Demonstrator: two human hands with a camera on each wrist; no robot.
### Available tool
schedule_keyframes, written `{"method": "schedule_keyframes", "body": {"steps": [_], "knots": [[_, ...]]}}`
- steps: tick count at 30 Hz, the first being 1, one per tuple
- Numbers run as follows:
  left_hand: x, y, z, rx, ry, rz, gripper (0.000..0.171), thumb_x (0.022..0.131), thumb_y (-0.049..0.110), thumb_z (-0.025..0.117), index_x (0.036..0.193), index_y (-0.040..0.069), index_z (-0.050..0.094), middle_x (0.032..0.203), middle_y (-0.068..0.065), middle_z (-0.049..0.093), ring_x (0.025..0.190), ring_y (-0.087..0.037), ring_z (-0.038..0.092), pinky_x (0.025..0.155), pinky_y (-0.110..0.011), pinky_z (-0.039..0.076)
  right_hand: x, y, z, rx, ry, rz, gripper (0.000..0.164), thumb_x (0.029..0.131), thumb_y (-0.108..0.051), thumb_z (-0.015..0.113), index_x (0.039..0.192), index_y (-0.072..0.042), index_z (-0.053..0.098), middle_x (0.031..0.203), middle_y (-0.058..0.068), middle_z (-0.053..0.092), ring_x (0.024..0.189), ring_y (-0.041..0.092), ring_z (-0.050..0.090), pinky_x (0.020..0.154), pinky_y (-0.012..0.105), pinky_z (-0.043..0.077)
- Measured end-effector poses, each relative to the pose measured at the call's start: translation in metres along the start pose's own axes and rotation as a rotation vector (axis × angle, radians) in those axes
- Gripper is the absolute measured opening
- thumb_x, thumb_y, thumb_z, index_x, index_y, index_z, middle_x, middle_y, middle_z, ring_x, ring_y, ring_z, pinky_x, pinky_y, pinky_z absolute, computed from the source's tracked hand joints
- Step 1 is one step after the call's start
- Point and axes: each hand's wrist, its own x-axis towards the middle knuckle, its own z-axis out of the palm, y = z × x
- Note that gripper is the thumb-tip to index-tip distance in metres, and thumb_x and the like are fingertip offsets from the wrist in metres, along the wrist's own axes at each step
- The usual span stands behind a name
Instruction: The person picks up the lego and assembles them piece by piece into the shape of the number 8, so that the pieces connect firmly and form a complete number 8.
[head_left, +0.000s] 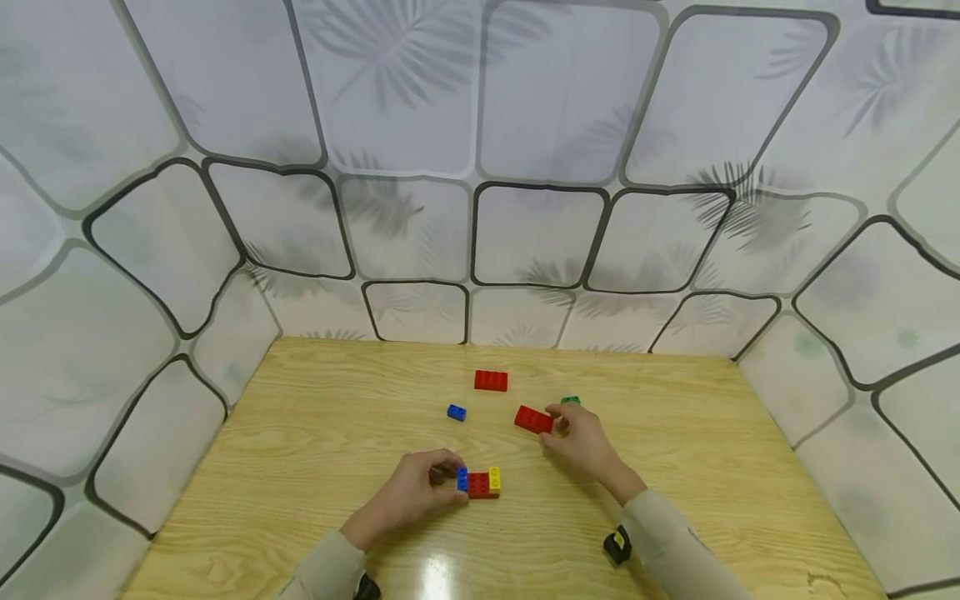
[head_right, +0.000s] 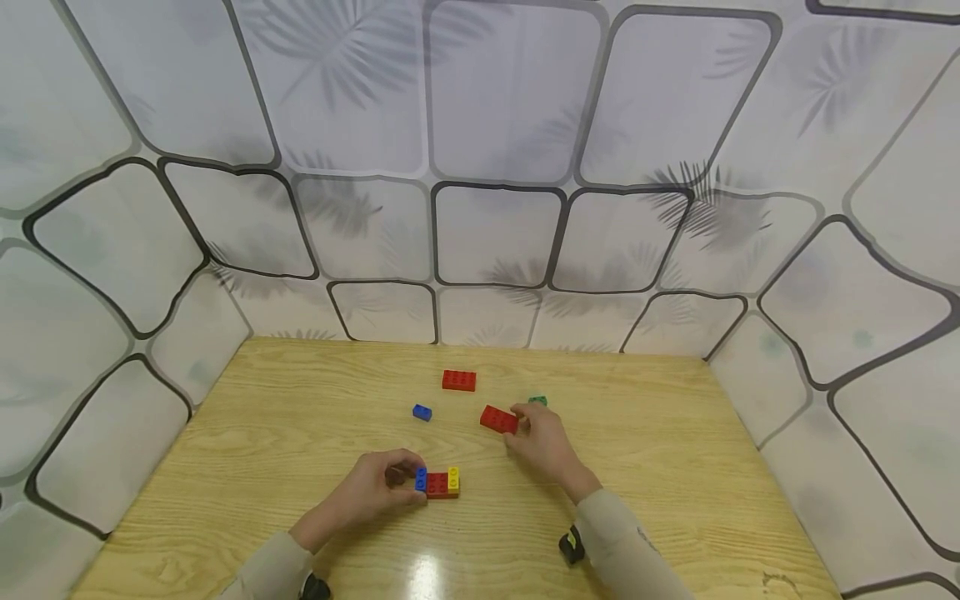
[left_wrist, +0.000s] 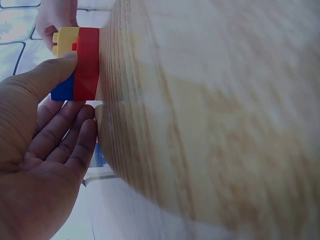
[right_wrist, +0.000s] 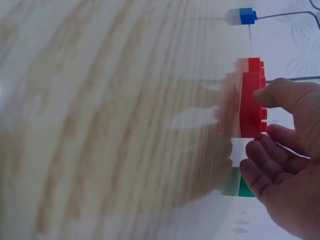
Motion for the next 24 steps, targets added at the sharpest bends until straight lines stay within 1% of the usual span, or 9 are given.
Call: {"method": "schedule_keyframes", "body": {"steps": [3, 9, 15, 18, 24], "knots": [[0.0003, -0.0003, 0.0001, -0.001, -0.002, -0.002, 0.036, 0.090, 0.026, 0.086, 0.120, 0.010, 0.073, 0.114, 0.001, 0.075, 0.106, -0.018, 0.070, 0.091, -0.034, 0.060, 0.0009, 0.0027, 0.0024, -0.005, 0.000, 0.014, 0.044, 0.090, -0.010, 0.082, 0.129, 0.004, 0.069, 0.112, 0.013, 0.072, 0.095, 0.022, 0.067, 0.084, 0.041, 0.060], [0.0007, -0.0016, 0.0003, 0.005, 0.000, -0.007, 0.036, 0.090, 0.027, 0.086, 0.120, 0.011, 0.073, 0.114, 0.003, 0.075, 0.105, -0.015, 0.069, 0.090, -0.029, 0.059, 0.0017, 0.0054, 0.0052, 0.002, 0.003, 0.025, 0.041, 0.091, -0.011, 0.081, 0.128, 0.002, 0.070, 0.110, 0.012, 0.071, 0.094, 0.021, 0.066, 0.082, 0.039, 0.058], [0.0000, -0.0012, 0.0003, -0.004, 0.002, -0.002, 0.039, 0.089, 0.027, 0.088, 0.120, 0.010, 0.073, 0.113, 0.001, 0.075, 0.105, -0.018, 0.070, 0.090, -0.031, 0.060, 0.0029, 0.0048, 0.0058, -0.005, 0.006, 0.035, 0.033, 0.091, -0.011, 0.080, 0.121, 0.000, 0.073, 0.107, 0.010, 0.071, 0.092, 0.019, 0.064, 0.081, 0.036, 0.056], [0.0001, -0.0009, 0.0000, -0.005, 0.002, -0.006, 0.039, 0.089, 0.027, 0.088, 0.120, 0.010, 0.074, 0.113, 0.001, 0.075, 0.105, -0.017, 0.069, 0.090, -0.030, 0.060, 0.0033, 0.0047, 0.0055, -0.008, 0.007, 0.034, 0.032, 0.090, -0.009, 0.080, 0.120, 0.000, 0.073, 0.105, 0.009, 0.071, 0.090, 0.018, 0.062, 0.080, 0.035, 0.055], [0.0004, -0.0013, -0.0001, -0.010, -0.002, -0.010, 0.038, 0.089, 0.028, 0.087, 0.120, 0.011, 0.074, 0.114, 0.001, 0.075, 0.105, -0.017, 0.069, 0.090, -0.032, 0.060, 0.0024, 0.0039, 0.0048, -0.001, -0.002, 0.041, 0.029, 0.090, -0.009, 0.080, 0.116, -0.002, 0.073, 0.102, 0.007, 0.069, 0.088, 0.017, 0.061, 0.078, 0.032, 0.055]]}}
